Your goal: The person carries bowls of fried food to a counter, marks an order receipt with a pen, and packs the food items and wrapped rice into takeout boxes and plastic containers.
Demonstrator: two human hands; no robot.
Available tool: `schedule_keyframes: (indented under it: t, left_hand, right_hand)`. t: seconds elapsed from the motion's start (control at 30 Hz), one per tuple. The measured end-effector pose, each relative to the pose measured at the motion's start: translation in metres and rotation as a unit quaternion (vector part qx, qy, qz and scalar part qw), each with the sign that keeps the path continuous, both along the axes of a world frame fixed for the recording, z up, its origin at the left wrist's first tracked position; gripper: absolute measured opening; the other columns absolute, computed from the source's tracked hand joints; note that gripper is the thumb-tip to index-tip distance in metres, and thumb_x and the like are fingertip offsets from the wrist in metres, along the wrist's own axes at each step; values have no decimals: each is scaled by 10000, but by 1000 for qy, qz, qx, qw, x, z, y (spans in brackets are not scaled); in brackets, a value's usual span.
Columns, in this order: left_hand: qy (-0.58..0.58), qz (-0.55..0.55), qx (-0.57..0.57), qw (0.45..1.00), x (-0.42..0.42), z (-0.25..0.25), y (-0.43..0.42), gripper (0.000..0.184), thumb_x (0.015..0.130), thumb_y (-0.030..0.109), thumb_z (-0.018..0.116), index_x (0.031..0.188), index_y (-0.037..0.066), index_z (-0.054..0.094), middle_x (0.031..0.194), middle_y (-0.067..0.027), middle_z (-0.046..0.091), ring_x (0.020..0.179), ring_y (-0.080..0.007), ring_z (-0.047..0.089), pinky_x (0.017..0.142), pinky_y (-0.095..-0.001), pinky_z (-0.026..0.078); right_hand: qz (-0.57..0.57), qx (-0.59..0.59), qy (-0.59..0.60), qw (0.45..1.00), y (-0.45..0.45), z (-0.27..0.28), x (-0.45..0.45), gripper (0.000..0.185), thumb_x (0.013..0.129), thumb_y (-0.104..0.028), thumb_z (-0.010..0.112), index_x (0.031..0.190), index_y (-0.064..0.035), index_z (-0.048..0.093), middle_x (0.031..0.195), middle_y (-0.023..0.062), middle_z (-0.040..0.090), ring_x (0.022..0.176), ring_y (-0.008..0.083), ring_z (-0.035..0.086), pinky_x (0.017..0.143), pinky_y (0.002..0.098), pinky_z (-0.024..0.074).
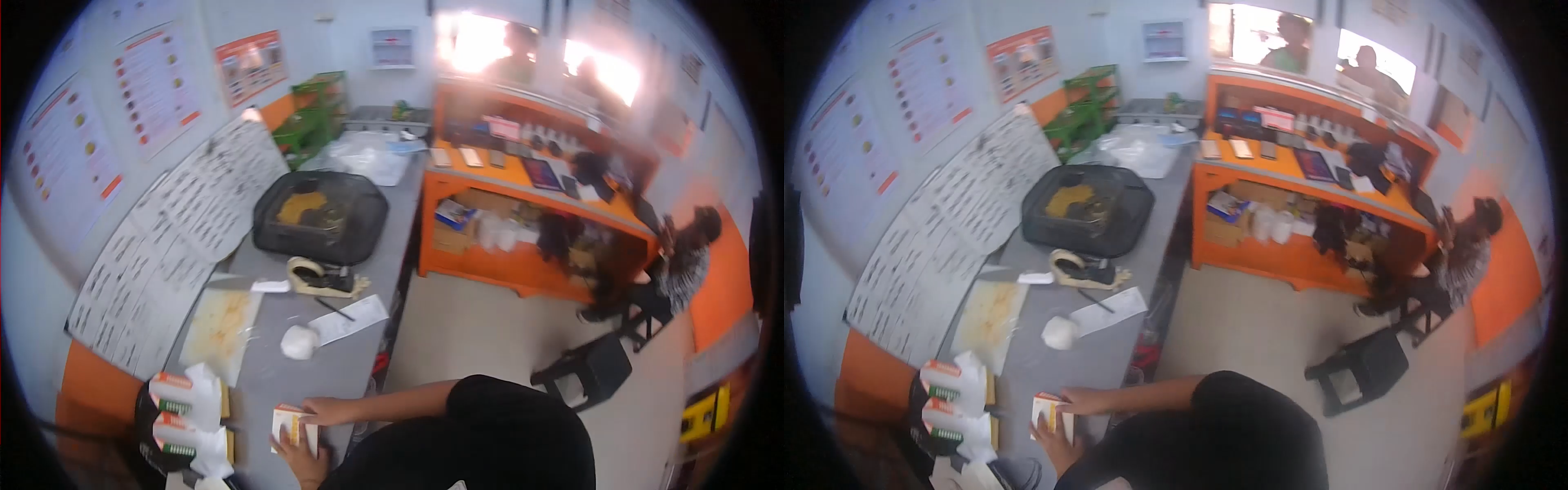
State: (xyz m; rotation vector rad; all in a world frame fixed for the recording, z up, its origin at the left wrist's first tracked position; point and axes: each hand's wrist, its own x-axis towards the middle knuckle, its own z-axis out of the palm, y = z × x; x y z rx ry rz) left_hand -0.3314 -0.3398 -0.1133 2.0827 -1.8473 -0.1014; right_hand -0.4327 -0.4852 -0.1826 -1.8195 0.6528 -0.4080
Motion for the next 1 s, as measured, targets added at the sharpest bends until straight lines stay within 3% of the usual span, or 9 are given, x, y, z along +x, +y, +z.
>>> schedule_keyframes:
  t: [0.3,0.4,0.5,0.6,0.63,0.73,0.8,0.83,1.0]
  left_hand:
    - [-65,-179,-105,976,48,-62,-24,879,517,223,724,1319,174,369,1298,-216,345,1247,-491,229,1001,-656,156]
    - [-32,-191,-209,959,-2,23,-24,253,736,98,655,962,2,593,930,-163,579,915,-337,537,848,-420,424]
    - [34,-232,-251,939,11,1,-22,372,729,183,656,1046,10,566,979,-179,562,922,-374,534,871,-459,410]
    - [122,-246,-195,941,44,-42,-31,441,748,212,651,1128,28,523,1042,-177,540,976,-390,530,926,-492,385]
    - [354,-94,-3,931,56,-65,-35,535,749,249,669,1203,54,463,1119,-168,533,1079,-391,506,974,-548,335]
    - [3,-186,-118,976,15,22,-34,842,539,206,749,1293,186,375,1282,-132,420,1244,-425,318,997,-656,184]
    - [-55,-214,-203,954,6,29,-44,804,575,186,747,1285,186,369,1272,-95,450,1228,-396,369,984,-658,214]
    - [-83,-227,-249,938,4,28,-48,786,593,176,745,1281,187,367,1267,-76,465,1219,-381,394,978,-659,229]
    - [-57,-345,-261,900,28,36,-55,720,662,146,710,1290,170,359,1261,-86,481,1193,-374,432,964,-649,263]
  right_hand:
    - [-2,-101,26,995,7,14,-18,400,935,-309,371,1023,56,509,1054,231,543,1006,357,513,871,417,393]
    - [164,-283,174,929,-8,15,-20,430,940,-322,369,1161,34,469,1155,228,505,1095,354,466,926,412,365]
    - [81,-14,-13,997,-8,-7,-22,478,948,-314,363,1325,-19,351,1222,217,476,1154,328,430,958,397,354]
    - [2,36,-88,995,-12,-12,-24,477,956,-302,339,1390,-113,280,1118,156,530,962,239,521,786,340,455]
    - [-29,21,-119,992,-13,-15,-23,483,957,-304,335,1406,-144,258,1084,137,544,905,212,542,729,321,480]
    - [-81,32,-174,981,-23,6,-27,504,953,-318,353,1423,-192,225,1101,103,534,907,170,533,723,295,467]
    - [-28,296,-109,948,-20,100,-69,510,951,-303,372,1423,-173,229,1268,106,478,1089,179,486,934,313,398]
    - [-19,222,-123,967,-25,99,-63,542,944,-309,387,1436,-231,173,1207,87,516,1058,155,506,860,300,449]
    - [26,358,-57,932,-30,136,-78,630,927,-330,430,1444,-227,86,1295,83,421,1149,175,443,922,334,413]
